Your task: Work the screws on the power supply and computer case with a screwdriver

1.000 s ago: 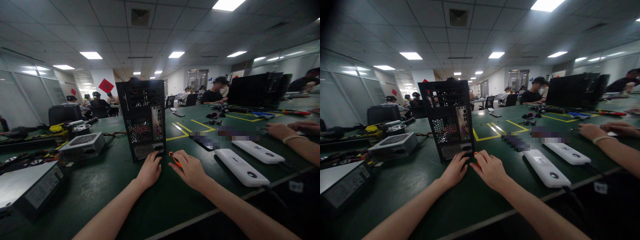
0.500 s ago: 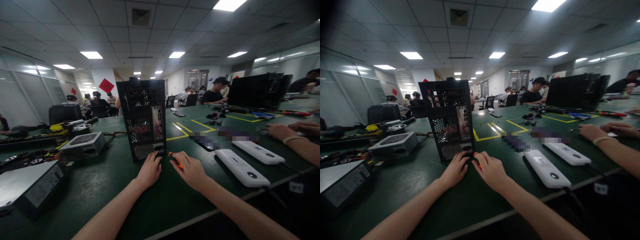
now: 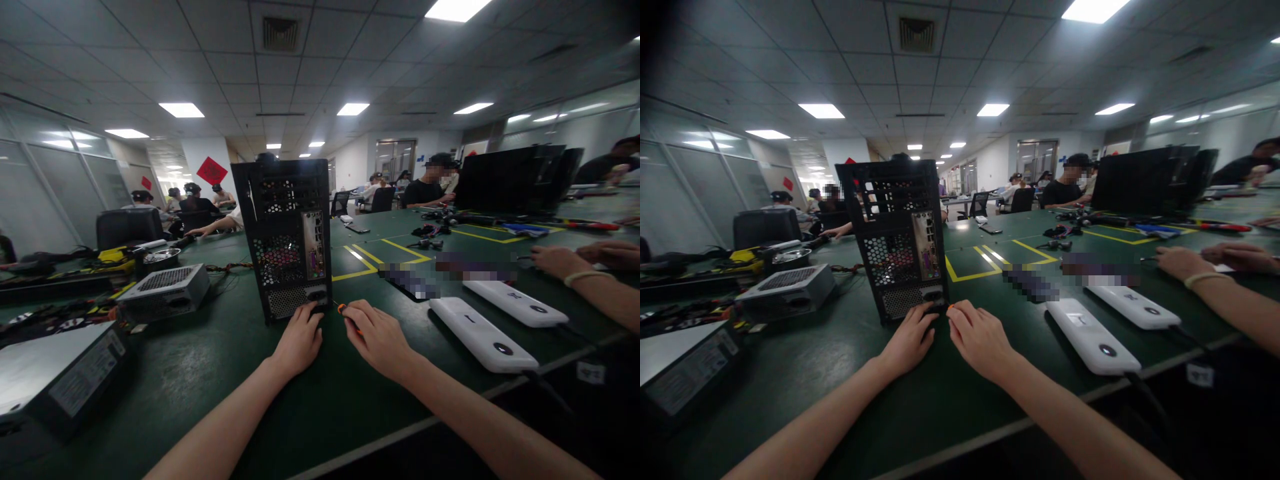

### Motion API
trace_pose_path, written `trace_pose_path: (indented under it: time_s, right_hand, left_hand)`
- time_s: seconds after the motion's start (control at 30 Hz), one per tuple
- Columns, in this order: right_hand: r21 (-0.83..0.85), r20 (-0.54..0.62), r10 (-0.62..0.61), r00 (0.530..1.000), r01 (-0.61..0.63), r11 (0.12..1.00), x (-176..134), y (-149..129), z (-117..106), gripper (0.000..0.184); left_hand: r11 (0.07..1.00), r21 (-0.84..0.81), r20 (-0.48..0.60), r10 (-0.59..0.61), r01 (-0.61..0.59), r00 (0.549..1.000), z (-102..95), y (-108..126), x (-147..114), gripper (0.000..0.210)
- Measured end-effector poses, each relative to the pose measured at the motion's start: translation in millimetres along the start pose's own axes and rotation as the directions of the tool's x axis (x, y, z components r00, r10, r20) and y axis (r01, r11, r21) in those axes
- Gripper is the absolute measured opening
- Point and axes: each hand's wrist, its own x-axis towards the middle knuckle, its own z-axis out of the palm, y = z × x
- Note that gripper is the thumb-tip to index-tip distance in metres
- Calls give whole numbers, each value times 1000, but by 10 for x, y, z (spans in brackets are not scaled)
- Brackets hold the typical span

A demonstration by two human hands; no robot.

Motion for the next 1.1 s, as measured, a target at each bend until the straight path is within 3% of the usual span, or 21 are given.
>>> trace_pose_path:
  time_s: [0.17, 0.43, 0.67, 0.93, 1.1]
  right_hand:
    - [30, 43, -16, 999, 14, 999, -14, -12, -9, 20]
    - [-30, -50, 8, 999, -10, 1000, -36, 52, 17, 14]
    - [48, 79, -23, 997, 20, 999, -13, -35, -37, 14]
    - [-2, -58, 38, 998, -38, 999, -28, 33, 11, 13]
    - [56, 53, 0, 999, -3, 998, -16, -11, -18, 15]
  left_hand:
    - [1000, 7, -3, 0, 0, 1000, -4, -3, 0, 32]
    - [1000, 15, 6, 10, -10, 1000, -16, 2, -2, 32]
    - [1000, 5, 7, 5, -5, 1000, -10, -1, 3, 33]
    - [1000, 20, 4, 7, -7, 1000, 1, -7, 2, 31]
    - [1000, 29, 16, 3, -3, 1000, -9, 7, 3, 32]
